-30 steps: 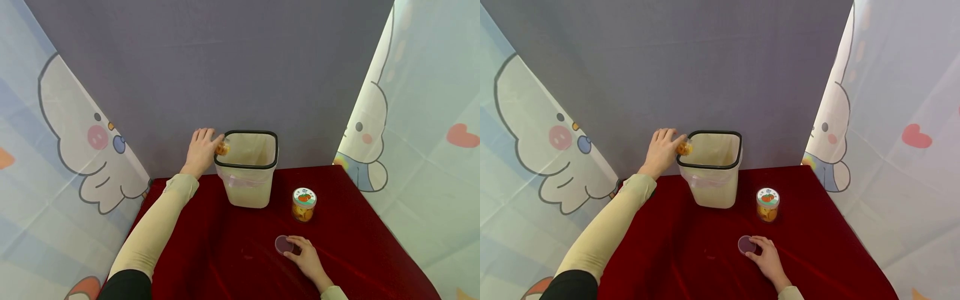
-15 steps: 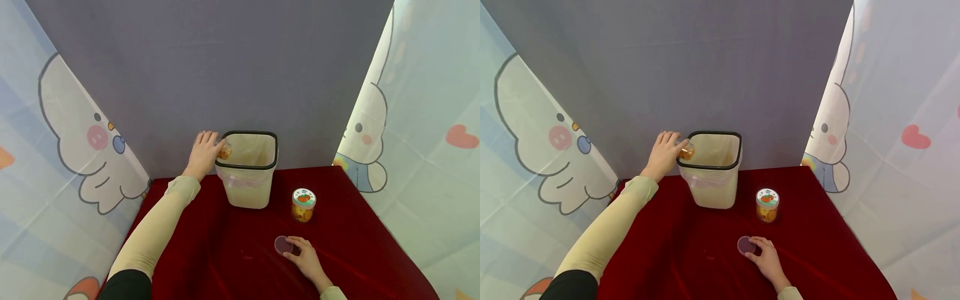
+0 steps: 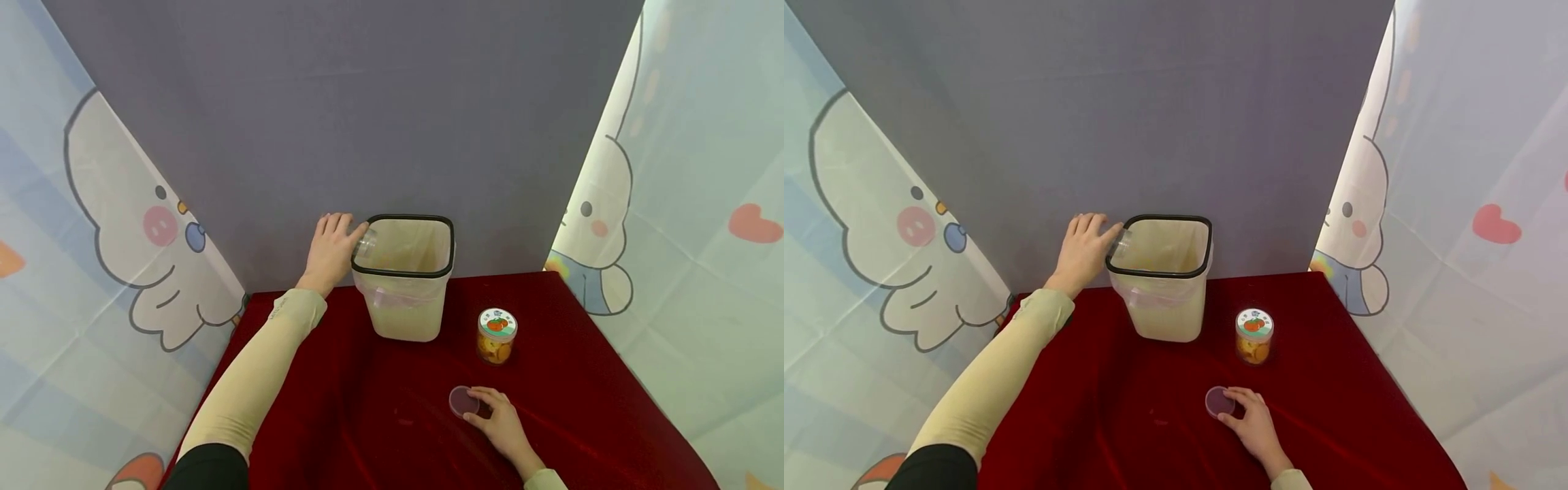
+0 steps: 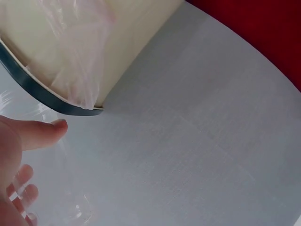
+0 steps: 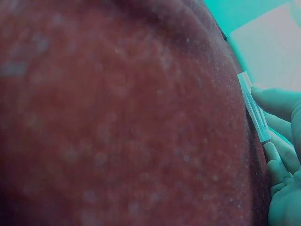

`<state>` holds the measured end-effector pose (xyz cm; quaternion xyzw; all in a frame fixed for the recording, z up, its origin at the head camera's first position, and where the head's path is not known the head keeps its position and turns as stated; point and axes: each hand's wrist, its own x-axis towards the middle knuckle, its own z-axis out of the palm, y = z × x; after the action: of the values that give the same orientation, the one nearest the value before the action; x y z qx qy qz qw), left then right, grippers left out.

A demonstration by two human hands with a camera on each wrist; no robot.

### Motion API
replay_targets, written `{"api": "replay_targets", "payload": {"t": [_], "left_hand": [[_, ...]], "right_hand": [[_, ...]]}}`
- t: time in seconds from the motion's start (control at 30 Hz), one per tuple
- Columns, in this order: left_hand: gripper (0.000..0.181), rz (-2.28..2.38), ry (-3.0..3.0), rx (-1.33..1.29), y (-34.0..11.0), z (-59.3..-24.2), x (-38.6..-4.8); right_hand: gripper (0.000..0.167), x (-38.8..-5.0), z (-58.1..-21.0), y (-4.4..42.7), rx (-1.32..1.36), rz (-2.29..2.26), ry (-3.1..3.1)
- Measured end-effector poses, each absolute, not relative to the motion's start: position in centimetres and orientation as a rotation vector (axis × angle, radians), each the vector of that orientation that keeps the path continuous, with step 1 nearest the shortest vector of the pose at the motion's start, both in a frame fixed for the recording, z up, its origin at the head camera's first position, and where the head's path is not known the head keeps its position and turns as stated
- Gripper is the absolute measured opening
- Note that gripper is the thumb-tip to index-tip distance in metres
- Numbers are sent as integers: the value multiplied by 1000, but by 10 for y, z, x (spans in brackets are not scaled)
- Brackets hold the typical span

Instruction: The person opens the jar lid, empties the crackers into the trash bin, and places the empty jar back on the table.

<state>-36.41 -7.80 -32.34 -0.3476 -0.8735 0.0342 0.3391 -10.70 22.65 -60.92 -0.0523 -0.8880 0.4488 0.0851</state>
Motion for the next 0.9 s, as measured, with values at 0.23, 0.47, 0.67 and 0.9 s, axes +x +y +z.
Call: {"api": "replay_targets", "payload": {"t": [0.23,0.47,0.67,0.9], "left_hand": [[57,53,-2263,-895,-81,-325,-363],[53,5,-2239,-893,-85,-325,-360],[73,-208,-2355,-836,-88,-324,-353],[80,-480,-2423,-758,-96,-330,-347]], "right_hand": [[45,-107,-610,226,-155,1339,-2648],[45,-106,-610,226,-150,1315,-2651],[45,-106,-609,226,-153,1322,-2654],[46,-106,-608,226,-157,1321,-2657]]}}
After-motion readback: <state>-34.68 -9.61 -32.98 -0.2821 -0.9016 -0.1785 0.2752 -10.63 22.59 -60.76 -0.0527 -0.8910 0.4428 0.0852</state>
